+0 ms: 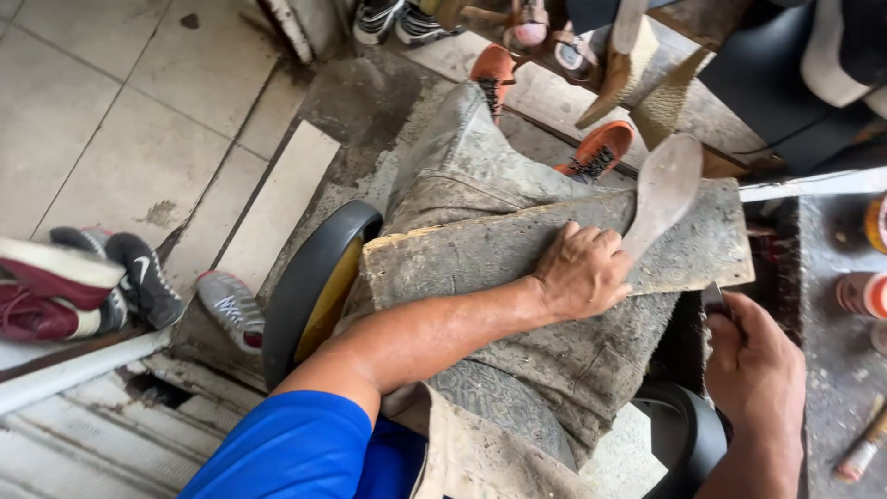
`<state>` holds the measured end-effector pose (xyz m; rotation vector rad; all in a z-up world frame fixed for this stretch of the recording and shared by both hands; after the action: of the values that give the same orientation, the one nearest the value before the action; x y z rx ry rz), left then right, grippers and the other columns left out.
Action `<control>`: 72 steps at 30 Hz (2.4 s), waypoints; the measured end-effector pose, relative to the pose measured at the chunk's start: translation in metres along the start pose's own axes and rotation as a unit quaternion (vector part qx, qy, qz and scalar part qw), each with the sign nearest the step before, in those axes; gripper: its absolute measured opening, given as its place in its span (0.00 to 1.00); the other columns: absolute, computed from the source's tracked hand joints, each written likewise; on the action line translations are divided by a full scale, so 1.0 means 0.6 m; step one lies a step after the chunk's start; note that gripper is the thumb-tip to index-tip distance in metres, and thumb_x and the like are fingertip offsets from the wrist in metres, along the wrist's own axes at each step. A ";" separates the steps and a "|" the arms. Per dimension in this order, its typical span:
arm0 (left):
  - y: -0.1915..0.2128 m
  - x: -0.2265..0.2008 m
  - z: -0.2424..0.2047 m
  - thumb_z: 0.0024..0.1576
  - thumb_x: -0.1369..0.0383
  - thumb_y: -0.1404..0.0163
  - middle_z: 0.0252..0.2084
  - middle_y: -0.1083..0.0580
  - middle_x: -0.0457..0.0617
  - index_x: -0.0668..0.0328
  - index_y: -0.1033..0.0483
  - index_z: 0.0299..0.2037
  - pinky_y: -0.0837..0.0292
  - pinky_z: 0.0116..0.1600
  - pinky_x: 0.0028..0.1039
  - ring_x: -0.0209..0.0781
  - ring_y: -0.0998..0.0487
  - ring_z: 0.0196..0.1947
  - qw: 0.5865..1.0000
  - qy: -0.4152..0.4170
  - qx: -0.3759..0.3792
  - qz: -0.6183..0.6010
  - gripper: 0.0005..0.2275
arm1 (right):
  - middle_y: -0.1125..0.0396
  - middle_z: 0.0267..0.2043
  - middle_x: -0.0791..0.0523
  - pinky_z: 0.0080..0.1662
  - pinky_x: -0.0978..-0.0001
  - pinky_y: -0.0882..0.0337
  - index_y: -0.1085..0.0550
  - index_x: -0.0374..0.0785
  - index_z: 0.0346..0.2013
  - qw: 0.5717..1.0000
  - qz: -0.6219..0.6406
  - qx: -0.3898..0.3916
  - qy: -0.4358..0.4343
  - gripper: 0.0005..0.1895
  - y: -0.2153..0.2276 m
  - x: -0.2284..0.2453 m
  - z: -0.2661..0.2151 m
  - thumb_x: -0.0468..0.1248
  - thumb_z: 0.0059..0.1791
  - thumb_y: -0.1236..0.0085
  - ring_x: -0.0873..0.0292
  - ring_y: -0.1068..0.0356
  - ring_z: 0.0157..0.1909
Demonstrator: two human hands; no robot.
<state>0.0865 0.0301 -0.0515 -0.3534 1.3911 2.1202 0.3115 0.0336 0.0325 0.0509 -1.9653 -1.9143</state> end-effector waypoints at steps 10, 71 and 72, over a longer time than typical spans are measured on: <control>0.032 0.041 0.085 0.42 0.34 0.43 0.69 0.38 0.52 0.43 0.25 0.51 0.44 0.61 0.56 0.54 0.41 0.66 0.964 -0.074 0.241 0.085 0.33 | 0.32 0.48 0.59 0.63 0.53 0.54 0.21 0.54 0.50 0.999 -0.017 -0.022 0.037 0.13 0.007 0.016 0.077 0.33 0.58 0.49 0.52 0.35 0.55; 0.069 0.052 0.090 0.47 0.33 0.43 0.59 0.36 0.62 0.36 0.49 0.76 0.28 0.49 0.52 0.59 0.28 0.54 0.940 0.054 0.332 0.057 0.48 | 0.38 0.28 0.62 0.49 0.57 0.46 0.29 0.55 0.25 0.951 -0.014 -0.187 0.246 0.11 -0.099 0.045 0.126 0.46 0.49 0.36 0.57 0.36 0.34; 0.067 0.052 0.088 0.47 0.32 0.43 0.59 0.36 0.62 0.35 0.50 0.76 0.29 0.50 0.52 0.59 0.28 0.53 0.939 0.055 0.334 0.056 0.48 | 0.38 0.28 0.62 0.50 0.55 0.46 0.30 0.54 0.25 0.956 -0.002 -0.164 0.245 0.12 -0.094 0.057 0.108 0.47 0.48 0.35 0.56 0.35 0.34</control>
<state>0.0425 0.0761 -0.0149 -0.1180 2.1272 1.5863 0.2467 0.0816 -0.0125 0.3967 -1.3141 -1.9689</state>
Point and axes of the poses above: each hand's wrist, its own z-axis towards the middle knuckle, its own y-axis out of the back of the hand, x = y × z, the point moved 3 cm from there along z, towards the middle knuckle
